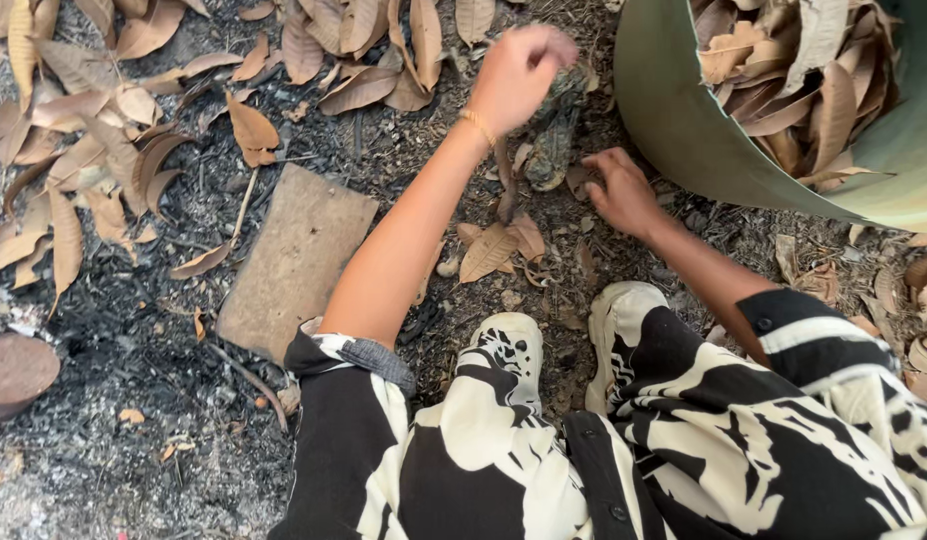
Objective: The person picks up dried leaves from the ground by hand and places them into a bucket.
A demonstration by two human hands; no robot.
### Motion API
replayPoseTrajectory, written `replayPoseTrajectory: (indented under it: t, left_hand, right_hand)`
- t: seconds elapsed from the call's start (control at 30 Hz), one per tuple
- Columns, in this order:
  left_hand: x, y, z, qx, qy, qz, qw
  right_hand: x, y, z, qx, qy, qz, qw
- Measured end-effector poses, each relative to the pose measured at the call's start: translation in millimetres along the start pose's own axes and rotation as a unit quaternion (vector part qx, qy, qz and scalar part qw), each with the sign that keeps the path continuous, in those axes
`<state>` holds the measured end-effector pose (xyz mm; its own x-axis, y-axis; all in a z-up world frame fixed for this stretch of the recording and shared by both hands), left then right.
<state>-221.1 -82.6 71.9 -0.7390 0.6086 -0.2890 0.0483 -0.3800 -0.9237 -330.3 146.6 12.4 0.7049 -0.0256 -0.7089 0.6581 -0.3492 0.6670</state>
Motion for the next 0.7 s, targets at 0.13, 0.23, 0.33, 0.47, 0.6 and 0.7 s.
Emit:
replayPoseTrajectory:
  t: [0.13, 0.23, 0.33, 0.47, 0.6, 0.7]
  left_hand:
    - [12, 75, -73, -0.106, 0.251, 0.330, 0.904]
    - [20, 98, -103, 0.035, 0.236, 0.406, 0.882]
    - [22, 115, -122, 0.079, 0.315, 0.445, 0.835]
    - [7, 119, -110, 0.074, 0.334, 0.481, 0.807]
    - [-37, 103, -75, -0.031, 0.252, 0.461, 0.850]
    - [-68, 89, -52, -0.148, 0.234, 0.333, 0.901]
  right_hand:
    - [35, -45, 10, -0.044, 0.038, -0.074, 0.996]
    - [42, -55, 10, 0.003, 0.079, -0.095, 0.992]
    - [31, -41, 5, 0.056, 0.118, -0.128, 0.983]
    - [-12, 11, -7, 0.088, 0.135, -0.087, 0.983]
    - [-84, 97, -18, -0.025, 0.047, 0.260, 0.964]
    - [-141, 139, -38, -0.091, -0.102, 0.229, 0.964]
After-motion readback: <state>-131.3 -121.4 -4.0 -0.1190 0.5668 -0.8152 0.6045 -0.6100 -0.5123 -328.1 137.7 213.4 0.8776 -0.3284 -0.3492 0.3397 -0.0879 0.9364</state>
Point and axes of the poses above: each hand's wrist, its own z-axis towards the middle knuckle, its own x-axis out of the palm, y = z × x, the point moved 4 cm from there along z, towards the middle knuckle, and after that the axes turned 5 degrees about -y, right-handed, at the moved point
